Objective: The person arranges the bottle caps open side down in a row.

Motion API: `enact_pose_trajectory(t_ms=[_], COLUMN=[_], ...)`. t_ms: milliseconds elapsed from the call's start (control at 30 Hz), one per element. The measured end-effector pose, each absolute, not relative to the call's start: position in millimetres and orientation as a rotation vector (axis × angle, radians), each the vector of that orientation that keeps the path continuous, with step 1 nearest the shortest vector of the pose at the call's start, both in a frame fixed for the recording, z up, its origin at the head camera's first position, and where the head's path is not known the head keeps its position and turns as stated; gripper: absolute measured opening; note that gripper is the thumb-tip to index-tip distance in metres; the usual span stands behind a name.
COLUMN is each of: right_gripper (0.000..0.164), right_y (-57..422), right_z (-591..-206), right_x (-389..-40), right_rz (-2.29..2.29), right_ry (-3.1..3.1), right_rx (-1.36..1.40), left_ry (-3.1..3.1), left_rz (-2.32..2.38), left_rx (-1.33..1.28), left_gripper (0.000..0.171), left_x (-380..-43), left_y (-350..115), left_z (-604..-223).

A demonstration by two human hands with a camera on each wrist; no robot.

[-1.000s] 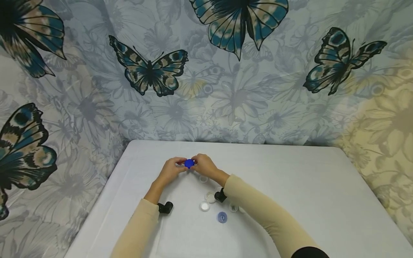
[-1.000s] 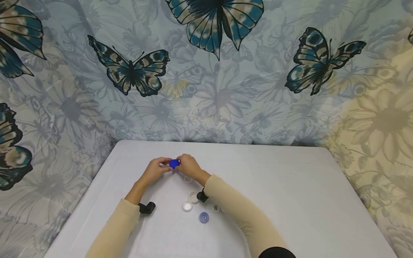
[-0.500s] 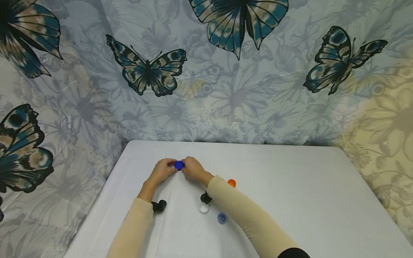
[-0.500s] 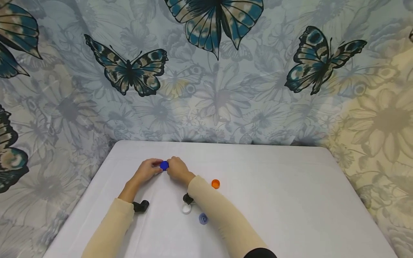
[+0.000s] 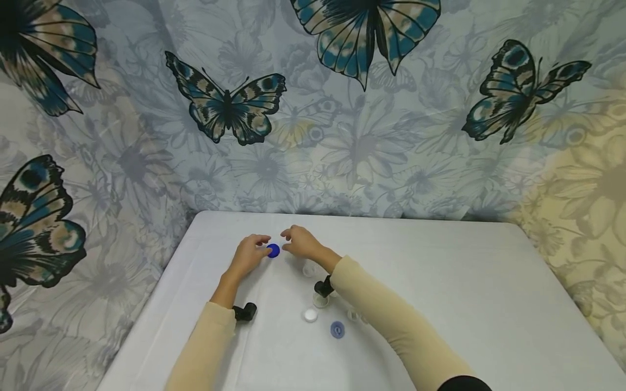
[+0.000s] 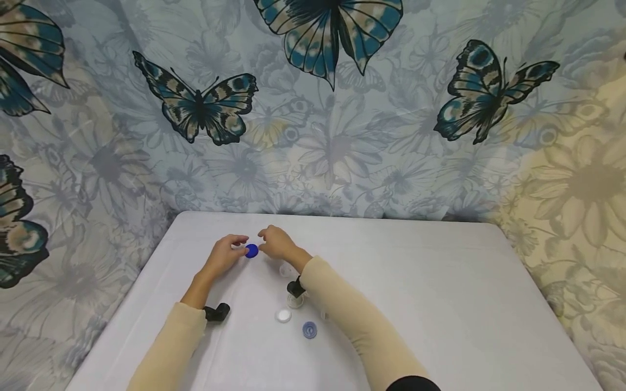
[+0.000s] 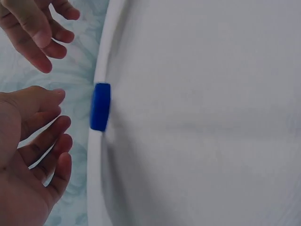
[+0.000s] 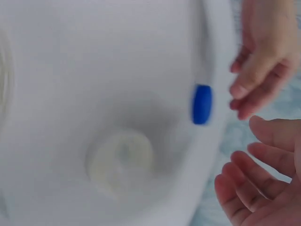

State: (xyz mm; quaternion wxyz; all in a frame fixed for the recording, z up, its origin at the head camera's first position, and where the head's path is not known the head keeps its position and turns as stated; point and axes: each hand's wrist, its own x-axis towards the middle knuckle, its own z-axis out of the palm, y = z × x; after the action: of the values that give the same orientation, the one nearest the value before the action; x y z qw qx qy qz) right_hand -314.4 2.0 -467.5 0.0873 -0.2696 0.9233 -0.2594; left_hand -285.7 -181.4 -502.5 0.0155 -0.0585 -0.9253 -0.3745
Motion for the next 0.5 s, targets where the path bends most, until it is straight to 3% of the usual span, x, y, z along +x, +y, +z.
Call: enact_pose_trajectory(t_ms=[233,500], right_gripper=[0.029,0.028], right_y=[41,71], right_z=[-448,-463], right_x=[-313,-292], right_rz=[-0.867,-0.928], right_ry=[2.72,2.687], right_rx=[-0.784,-0.753], left_ry=[-2.838,-2.868], left_rz=[-1.204,-1.237], left_rx=[-0.268,-0.377], left_gripper=[0.034,0.033], left_x=[-273,-255], left_y=[-151,-122], left_z=[-493,-499])
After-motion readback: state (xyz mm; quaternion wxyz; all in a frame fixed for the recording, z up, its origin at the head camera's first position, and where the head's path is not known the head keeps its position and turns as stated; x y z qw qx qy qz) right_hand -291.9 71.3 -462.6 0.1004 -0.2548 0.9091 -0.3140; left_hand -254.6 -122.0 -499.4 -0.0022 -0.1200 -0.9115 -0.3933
